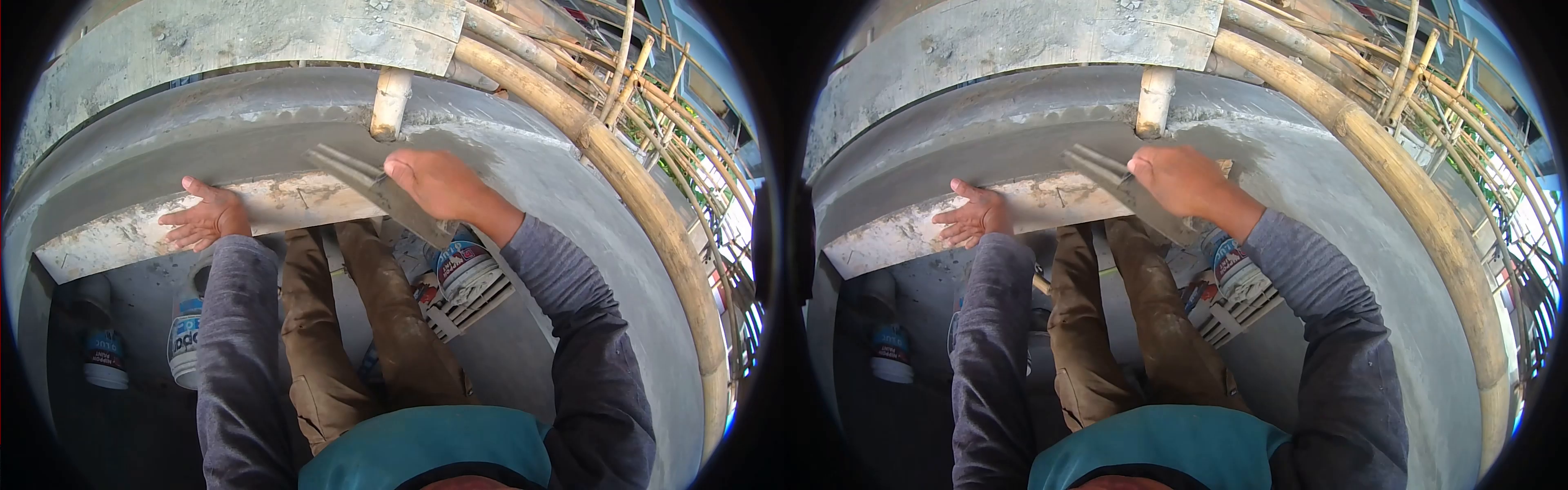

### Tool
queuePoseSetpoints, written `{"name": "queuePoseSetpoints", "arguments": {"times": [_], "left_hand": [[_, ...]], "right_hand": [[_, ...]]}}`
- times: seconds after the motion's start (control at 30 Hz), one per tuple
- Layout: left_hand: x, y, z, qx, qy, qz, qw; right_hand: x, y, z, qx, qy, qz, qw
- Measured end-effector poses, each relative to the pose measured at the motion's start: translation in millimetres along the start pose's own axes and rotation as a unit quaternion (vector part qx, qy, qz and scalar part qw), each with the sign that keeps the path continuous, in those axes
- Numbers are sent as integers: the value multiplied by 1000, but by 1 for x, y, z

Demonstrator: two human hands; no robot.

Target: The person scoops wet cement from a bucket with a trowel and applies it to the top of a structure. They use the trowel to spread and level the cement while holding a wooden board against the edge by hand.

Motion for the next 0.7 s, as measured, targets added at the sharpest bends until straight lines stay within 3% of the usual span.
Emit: {"name": "queuePoseSetpoints", "arguments": {"times": [0.03,0.2,0.27,0.4,0.47,0.6,0.7], "left_hand": [[3,-1,0,1,-2,-4,1000],[-1,-1,1,2,6,6,1000],[-1,-2,1,1,5,7,1000],[-1,-2,3,8,6,13,1000],[-2,-2,3,7,4,11,1000],[3,0,0,-26,3,16,1000],[0,-1,2,-1,5,10,1000]], "right_hand": [[-22,-10,-5,-33,34,39,998],[-130,-35,-8,45,161,191,967],[-185,-54,2,29,198,229,953],[-247,-78,15,-3,193,327,925],[-258,-60,5,103,160,380,905],[-198,-19,-37,68,99,263,957],[-84,-8,-33,73,67,153,983]]}}
Point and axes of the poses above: each hand's wrist, its own z-axis away from the middle knuckle, its own y-axis out of the palm, x = y × z, the point moved 10 cm from there along -z, towards the middle knuckle, and after that the axes turned 7 degrees about -z, right-handed, at the moved point
